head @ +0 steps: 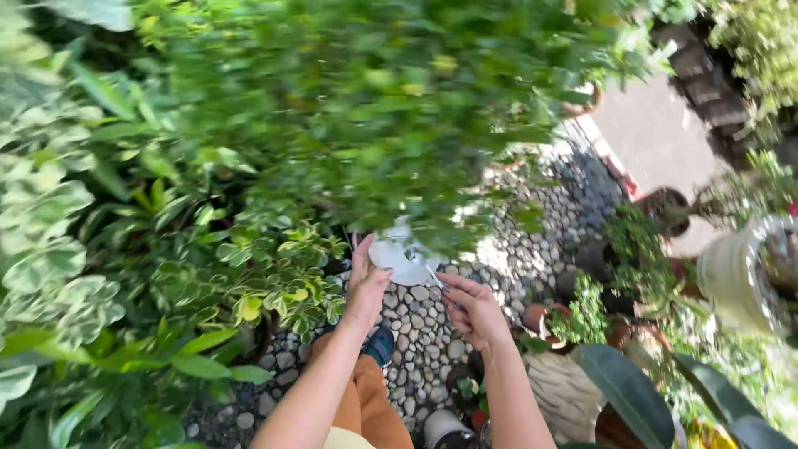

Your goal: The person uses a spoon to scoop a white granular substance from a plastic container and applies it to the soil of several potted plants. The person moves between different plants, including a variegated shrub, small herb pots, and a spiky-leafed plant, repeating the scooping and sprinkling process.

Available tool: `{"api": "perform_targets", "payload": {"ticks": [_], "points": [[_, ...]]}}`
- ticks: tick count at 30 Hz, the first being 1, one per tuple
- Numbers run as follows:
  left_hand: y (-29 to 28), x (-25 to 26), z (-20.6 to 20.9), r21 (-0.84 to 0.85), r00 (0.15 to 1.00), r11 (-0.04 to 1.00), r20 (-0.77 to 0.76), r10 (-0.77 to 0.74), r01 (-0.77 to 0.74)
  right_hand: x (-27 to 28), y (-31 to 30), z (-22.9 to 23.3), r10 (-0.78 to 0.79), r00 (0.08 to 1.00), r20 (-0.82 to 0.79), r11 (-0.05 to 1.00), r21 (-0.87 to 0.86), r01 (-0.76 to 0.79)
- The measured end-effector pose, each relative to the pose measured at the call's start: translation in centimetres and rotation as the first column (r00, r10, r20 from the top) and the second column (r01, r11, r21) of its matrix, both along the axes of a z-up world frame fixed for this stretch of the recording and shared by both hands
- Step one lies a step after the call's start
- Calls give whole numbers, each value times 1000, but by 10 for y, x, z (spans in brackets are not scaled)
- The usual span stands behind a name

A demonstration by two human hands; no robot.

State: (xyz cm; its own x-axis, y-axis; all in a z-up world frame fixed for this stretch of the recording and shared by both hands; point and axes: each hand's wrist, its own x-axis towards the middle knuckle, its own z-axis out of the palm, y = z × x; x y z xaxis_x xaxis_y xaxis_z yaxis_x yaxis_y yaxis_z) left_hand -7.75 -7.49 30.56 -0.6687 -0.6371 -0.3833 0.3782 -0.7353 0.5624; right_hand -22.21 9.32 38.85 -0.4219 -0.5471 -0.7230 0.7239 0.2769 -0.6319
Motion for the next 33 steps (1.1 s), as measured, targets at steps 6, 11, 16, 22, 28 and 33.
{"api": "perform_targets", "payload": {"ticks": [6,11,16,22,28,33], "points": [[-31,67,-6,-15,985,992,116,128,-127,10,-84,-17,99,985,143,992,-91,-86],[-54,117,-27,-28,959,978,193,207,-205,1,-175,-139,124,976,177,981,-173,-93],[-64,140,-14,-28,972,981,133,196,-194,10,-285,-218,54,977,-207,991,-109,-78],[-79,144,-11,-7,978,979,45,204,-204,33,-366,-170,276,420,-865,940,150,-308],[-92,148,-3,-16,980,981,39,195,-195,14,-354,-320,522,-163,-837,815,546,-194],[-96,153,-7,-23,977,985,125,175,-173,25,-313,-244,546,-84,-834,811,551,-198]]}}
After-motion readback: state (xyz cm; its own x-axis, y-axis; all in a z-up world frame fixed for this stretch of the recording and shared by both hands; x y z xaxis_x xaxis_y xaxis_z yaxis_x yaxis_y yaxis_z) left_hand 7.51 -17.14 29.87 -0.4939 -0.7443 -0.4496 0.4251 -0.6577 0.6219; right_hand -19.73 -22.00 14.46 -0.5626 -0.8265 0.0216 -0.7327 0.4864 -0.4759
